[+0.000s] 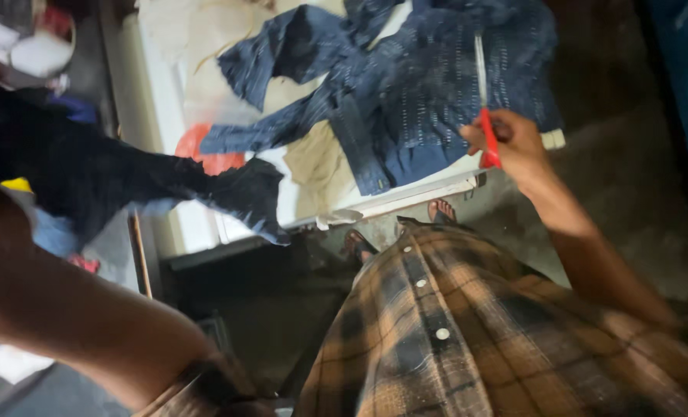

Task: The person cuts pieces of patterned blue fabric using red scissors on a white counter, then lifts and holds up the resulting cloth segments.

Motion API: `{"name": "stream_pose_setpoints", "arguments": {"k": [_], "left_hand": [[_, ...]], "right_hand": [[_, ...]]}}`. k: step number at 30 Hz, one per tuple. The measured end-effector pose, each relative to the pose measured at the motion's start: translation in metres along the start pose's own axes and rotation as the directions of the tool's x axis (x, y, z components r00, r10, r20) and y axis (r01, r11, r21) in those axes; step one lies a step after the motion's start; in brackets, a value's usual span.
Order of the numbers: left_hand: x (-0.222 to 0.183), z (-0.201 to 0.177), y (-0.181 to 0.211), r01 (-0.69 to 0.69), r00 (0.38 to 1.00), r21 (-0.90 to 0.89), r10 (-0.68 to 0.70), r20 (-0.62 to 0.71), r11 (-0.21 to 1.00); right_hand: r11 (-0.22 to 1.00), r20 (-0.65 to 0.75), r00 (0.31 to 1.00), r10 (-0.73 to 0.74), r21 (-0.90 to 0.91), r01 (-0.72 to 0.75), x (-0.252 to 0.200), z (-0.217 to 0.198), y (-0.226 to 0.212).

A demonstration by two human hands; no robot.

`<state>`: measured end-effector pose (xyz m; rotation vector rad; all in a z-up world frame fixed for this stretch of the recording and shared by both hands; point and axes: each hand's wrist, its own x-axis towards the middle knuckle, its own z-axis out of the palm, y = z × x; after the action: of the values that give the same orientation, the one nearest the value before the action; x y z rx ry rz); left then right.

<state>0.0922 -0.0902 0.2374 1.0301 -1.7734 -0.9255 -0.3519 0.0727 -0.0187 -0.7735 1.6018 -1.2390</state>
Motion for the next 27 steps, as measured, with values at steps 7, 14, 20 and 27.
{"name": "stream_pose_setpoints", "arguments": {"k": [7,14,20,27], "left_hand": [[0.044,0.046,-0.008,-0.131,0.986,-0.172,0.11,-0.126,0.976],[0.133,0.116,0.036,-0.563,0.824,0.204,0.561,0.074,0.801],[0.149,0.181,0.006,-0.112,0.989,-0.361,0.138,0.045,0.926],[0.113,0.103,-0.017,-0.13,0.953,-0.527,-0.041,-0.301,0.84]], "right_hand": [[0.998,-0.093,0.995,-0.045,-0.041,0.041,0.002,-0.007,0.0],[0.999,-0.285,0.958,-0.023,0.021,0.031,-0.015,-0.04,0.022],[0.952,-0.198,0.939,-0.282,-0.179,0.248,-0.001,-0.014,0.062],[0.684,-0.184,0.794,-0.579,-0.639,0.351,0.072,0.046,0.087]]}}
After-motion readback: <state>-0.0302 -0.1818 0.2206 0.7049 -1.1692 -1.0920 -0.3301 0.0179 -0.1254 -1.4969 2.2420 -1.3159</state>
